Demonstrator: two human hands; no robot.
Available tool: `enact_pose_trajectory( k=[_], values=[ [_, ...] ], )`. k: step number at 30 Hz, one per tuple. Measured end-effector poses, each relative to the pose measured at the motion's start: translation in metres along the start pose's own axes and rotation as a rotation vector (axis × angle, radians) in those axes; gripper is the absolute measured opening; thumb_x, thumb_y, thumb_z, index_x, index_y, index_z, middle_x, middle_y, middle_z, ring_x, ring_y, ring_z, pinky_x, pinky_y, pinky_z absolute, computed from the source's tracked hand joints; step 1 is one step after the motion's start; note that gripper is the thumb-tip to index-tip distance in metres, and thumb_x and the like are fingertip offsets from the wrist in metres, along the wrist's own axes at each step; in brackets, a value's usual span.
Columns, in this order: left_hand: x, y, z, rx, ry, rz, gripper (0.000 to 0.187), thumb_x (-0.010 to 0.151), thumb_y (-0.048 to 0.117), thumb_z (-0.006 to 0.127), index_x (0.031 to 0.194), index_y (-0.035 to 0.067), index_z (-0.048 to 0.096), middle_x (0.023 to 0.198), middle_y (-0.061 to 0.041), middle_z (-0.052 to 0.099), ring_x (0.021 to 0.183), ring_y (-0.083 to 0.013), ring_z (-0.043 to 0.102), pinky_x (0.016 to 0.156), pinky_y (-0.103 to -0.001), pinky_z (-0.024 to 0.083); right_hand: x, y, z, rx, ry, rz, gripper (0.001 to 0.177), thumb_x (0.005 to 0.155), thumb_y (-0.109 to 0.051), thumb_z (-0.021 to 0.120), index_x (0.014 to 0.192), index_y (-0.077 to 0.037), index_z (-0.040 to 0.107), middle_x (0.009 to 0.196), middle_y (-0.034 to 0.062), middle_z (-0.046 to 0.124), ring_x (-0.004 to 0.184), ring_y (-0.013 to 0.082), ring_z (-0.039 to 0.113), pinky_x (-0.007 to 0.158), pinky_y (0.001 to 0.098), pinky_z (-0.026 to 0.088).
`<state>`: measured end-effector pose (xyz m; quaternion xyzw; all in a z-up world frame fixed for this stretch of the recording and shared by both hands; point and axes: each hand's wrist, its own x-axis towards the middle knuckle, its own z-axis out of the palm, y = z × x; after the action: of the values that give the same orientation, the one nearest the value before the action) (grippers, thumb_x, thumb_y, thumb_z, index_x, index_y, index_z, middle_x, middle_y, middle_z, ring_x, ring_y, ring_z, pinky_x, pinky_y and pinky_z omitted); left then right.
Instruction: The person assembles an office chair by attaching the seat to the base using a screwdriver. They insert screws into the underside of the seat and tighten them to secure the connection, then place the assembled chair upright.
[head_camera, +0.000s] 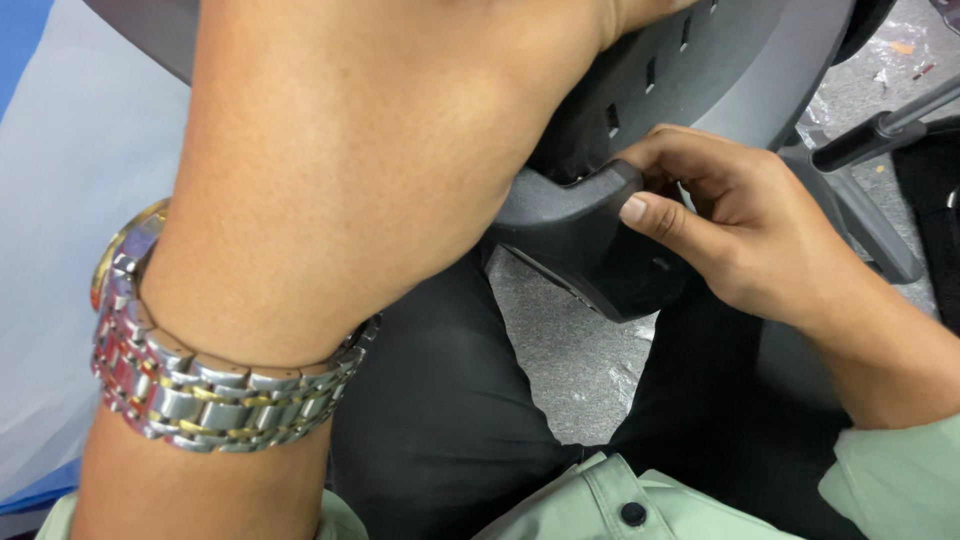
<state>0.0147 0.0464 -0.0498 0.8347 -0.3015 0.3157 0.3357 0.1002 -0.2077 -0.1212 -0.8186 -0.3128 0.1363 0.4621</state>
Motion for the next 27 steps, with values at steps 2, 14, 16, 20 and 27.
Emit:
enact_pose_trajectory(
  k=[2,14,16,20,27],
  values=[
    [-0.005,-0.006,0.0,0.0,-0.006,-0.004,0.017,0.107,0.018,0.068,0.117,0.006,0.073,0.095,0.0,0.076,0.078,-0.0057,0.072,0.069,-0.021,0.054,0.002,0.0,-0.001,-0.026,-0.019,-0.111,0.026,0.098,-0.018,0.068,0.118,-0.001,0.067,0.087,-0.0006,0.062,0.075,0.0049,0.055,0.065,0.0211,0.047],
    [-0.018,-0.013,-0.004,0.019,-0.033,-0.041,0.017,0.105,0.017,0.068,0.117,0.007,0.073,0.094,0.0,0.075,0.077,-0.0065,0.071,0.069,-0.022,0.054,0.005,-0.017,-0.006,-0.091,-0.004,-0.087,0.031,0.091,-0.009,0.071,0.121,-0.004,0.066,0.106,0.0025,0.069,0.096,0.0083,0.066,0.083,0.0249,0.055],
    [-0.018,-0.014,-0.002,0.013,-0.043,-0.041,0.017,0.105,0.016,0.068,0.117,0.007,0.073,0.094,0.0,0.075,0.077,-0.0067,0.071,0.069,-0.022,0.054,0.003,-0.016,-0.004,-0.094,0.001,-0.056,0.028,0.092,-0.008,0.071,0.12,-0.004,0.069,0.104,0.0037,0.066,0.093,0.0094,0.064,0.082,0.0256,0.055],
    [-0.02,-0.016,0.0,0.004,-0.05,-0.065,0.017,0.104,0.016,0.068,0.118,0.007,0.073,0.093,0.0,0.074,0.077,-0.007,0.071,0.069,-0.023,0.054,0.005,-0.019,-0.004,-0.11,-0.009,-0.106,0.027,0.093,-0.009,0.072,0.119,-0.003,0.069,0.105,0.0037,0.059,0.09,0.0112,0.061,0.078,0.0271,0.053],
    [-0.024,-0.022,-0.008,-0.046,-0.039,-0.175,0.017,0.103,0.015,0.067,0.118,0.008,0.073,0.092,0.0,0.074,0.077,-0.0074,0.071,0.069,-0.023,0.054,0.012,-0.037,-0.015,-0.316,-0.083,-0.259,0.028,0.087,-0.007,0.075,0.115,-0.003,0.07,0.098,0.0042,0.064,0.092,0.0149,0.065,0.081,0.0311,0.059]
  ],
)
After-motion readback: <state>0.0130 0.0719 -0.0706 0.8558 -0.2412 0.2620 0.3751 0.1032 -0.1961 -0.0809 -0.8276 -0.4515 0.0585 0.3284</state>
